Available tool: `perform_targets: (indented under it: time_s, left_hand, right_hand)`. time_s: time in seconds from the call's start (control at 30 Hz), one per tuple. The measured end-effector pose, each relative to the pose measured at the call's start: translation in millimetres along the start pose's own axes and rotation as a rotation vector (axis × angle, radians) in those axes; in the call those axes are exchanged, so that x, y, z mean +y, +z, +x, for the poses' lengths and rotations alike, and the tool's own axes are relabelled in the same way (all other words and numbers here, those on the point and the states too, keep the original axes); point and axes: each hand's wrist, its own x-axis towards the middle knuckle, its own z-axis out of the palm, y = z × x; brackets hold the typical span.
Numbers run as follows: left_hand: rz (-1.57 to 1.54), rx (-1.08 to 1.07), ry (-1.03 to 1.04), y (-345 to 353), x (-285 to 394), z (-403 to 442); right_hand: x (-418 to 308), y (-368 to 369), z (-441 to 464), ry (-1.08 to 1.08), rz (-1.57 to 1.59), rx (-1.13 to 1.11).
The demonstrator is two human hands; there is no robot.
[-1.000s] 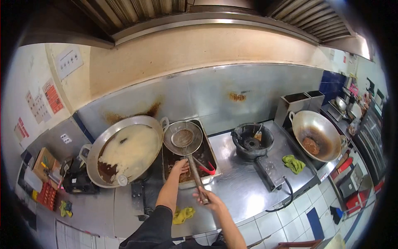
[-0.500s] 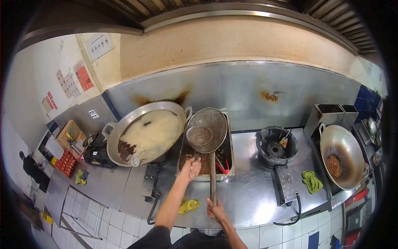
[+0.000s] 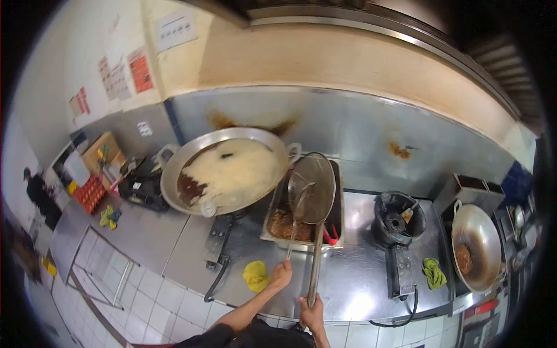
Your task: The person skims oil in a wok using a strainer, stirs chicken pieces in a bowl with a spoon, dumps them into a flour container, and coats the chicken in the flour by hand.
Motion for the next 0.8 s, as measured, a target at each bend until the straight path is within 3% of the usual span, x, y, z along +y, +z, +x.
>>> perform_targets:
  time_s: [0.1, 0.27, 0.47, 0.57, 0.8]
  left_hand:
    - [-0.039, 0.019, -0.07, -15, 0, -2]
    - [-0.034, -0.084, 0.225, -32, -55, -28]
    - [-0.137, -0.228, 0.282, -58, -56, -15]
    - [-0.194, -0.341, 0.145, -67, -50, -9]
    - [-0.095, -0.396, 0.217, -46, -73, 23]
  right_hand:
    - [24, -11, 6, -0.164, -0.158, 0.063]
    - [-100, 21, -23, 0.006, 0.055, 0.115]
    - [-169, 41, -4, -0.229, -0.028, 0.22]
    - [-215, 54, 15, -0.274, -0.133, 0.135]
    - [-276, 110, 95, -0.292, -0.528, -0.031]
